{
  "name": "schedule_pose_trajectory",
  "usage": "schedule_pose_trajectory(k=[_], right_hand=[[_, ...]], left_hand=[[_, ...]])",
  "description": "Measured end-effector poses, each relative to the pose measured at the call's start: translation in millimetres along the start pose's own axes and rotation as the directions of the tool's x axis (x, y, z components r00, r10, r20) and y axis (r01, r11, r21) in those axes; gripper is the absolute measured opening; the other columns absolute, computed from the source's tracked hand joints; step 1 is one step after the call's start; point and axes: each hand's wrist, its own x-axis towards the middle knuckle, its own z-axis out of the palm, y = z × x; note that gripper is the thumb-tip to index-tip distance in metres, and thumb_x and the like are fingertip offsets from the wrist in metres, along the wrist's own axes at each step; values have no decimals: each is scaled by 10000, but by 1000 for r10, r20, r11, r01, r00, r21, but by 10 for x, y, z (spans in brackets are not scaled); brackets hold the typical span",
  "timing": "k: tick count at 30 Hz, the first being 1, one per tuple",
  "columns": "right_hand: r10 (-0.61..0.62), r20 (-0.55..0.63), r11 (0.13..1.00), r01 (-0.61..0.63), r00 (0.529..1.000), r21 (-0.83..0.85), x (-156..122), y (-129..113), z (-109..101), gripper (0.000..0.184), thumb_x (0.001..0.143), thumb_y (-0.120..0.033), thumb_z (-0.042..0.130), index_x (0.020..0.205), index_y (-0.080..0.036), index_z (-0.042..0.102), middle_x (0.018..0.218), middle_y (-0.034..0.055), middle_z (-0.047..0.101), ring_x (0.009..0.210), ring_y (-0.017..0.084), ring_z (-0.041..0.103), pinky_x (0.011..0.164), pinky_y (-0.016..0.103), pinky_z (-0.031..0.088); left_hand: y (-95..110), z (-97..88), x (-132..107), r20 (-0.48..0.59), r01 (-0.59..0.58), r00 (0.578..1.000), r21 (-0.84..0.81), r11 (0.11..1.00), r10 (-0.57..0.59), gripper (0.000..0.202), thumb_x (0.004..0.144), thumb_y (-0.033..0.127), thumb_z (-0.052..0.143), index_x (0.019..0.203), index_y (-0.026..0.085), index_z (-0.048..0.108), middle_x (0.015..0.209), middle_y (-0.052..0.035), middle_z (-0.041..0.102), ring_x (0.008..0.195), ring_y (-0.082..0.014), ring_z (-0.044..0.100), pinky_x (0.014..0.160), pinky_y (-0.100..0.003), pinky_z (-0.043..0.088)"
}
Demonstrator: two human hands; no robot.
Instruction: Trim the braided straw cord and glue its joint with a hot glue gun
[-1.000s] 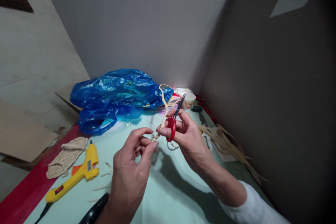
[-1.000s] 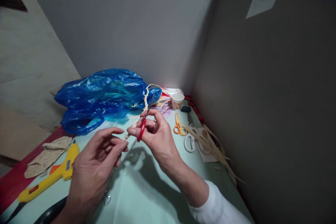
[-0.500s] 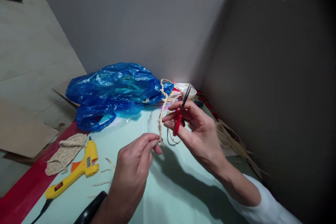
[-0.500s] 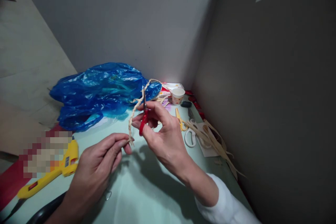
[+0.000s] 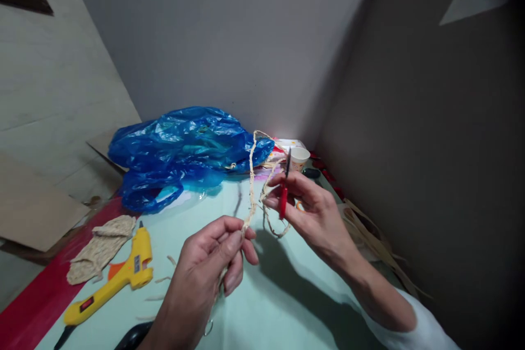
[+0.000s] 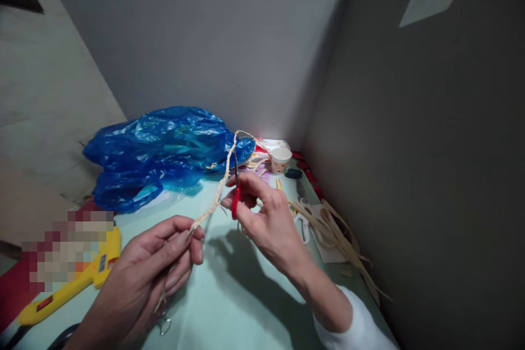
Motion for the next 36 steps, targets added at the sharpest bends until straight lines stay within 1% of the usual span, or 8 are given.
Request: schedule_pose_trajectory(k=[2,7,12,16,21,26,32,36], right_hand=[[-135,110,967,155,985,-202,0,-26,-91,114,871,-166,616,981,-197,605,810,-1,635,684,143,544,669,296,443],[-324,428,732,510,844,-452,-19,-78,-155,236,800,-218,616,1027,-159,601,838,65,610,778,222,470,709,382,372],[-341,530,571,618,777,-540,-36,-132,-125,212,857,-299,579,1015,-165,622,810,58,587,756,220,435,722,407,337],[-336,536,479,631,774,-611,-43,-136,-118,236,878,-309,560,1051,-163,627,831,64,614,775,231,452,762,448,325],[-358,523,420,634,774,-650,-39,-131,-107,264,885,-291,574,1104,-150,620,870,76,658,801,240,495,800,468,322],[-425,500,399,652,754,-645,-29,-143,-100,204,911,-231,563,1078,-133,627,752,43,654,735,211,485,787,445,319],[-439,511,423,672,739,-608,-25,-109,-90,136,913,-192,568,1036,-154,610,653,6,638,674,189,452,794,426,309],[-442,492,477,661,750,-579,-8,-82,-93,97,952,-173,520,909,-191,606,622,3,626,621,167,430,800,403,324]], left_hand=[[16,-10,17,-65,-41,997,-51,998,38,151,872,301,699,848,152,699,642,-14,676,434,-41,409,434,-168,314],[77,-24,28,-108,-102,990,-87,991,93,179,874,327,703,826,161,657,644,-4,676,483,-62,459,481,-172,368],[72,-39,-9,-101,-190,977,4,982,189,125,906,299,659,872,179,666,690,-3,688,547,-80,475,557,-190,398],[37,-51,-43,-88,-237,964,129,963,249,112,954,279,587,943,200,665,772,1,694,589,-89,484,593,-206,402],[8,-38,-51,-100,-244,954,289,926,282,149,969,322,559,969,209,656,700,22,652,544,-102,464,592,-242,423],[31,-9,-43,-128,-252,946,290,923,298,152,940,332,595,886,202,652,751,-2,689,537,-99,461,560,-236,431],[69,36,-46,-177,-260,932,285,923,317,170,895,331,636,780,210,670,537,40,559,508,-120,447,518,-240,425],[49,14,-31,-153,-254,943,242,936,295,152,901,317,635,806,199,653,687,-1,685,506,-103,436,516,-240,404]])
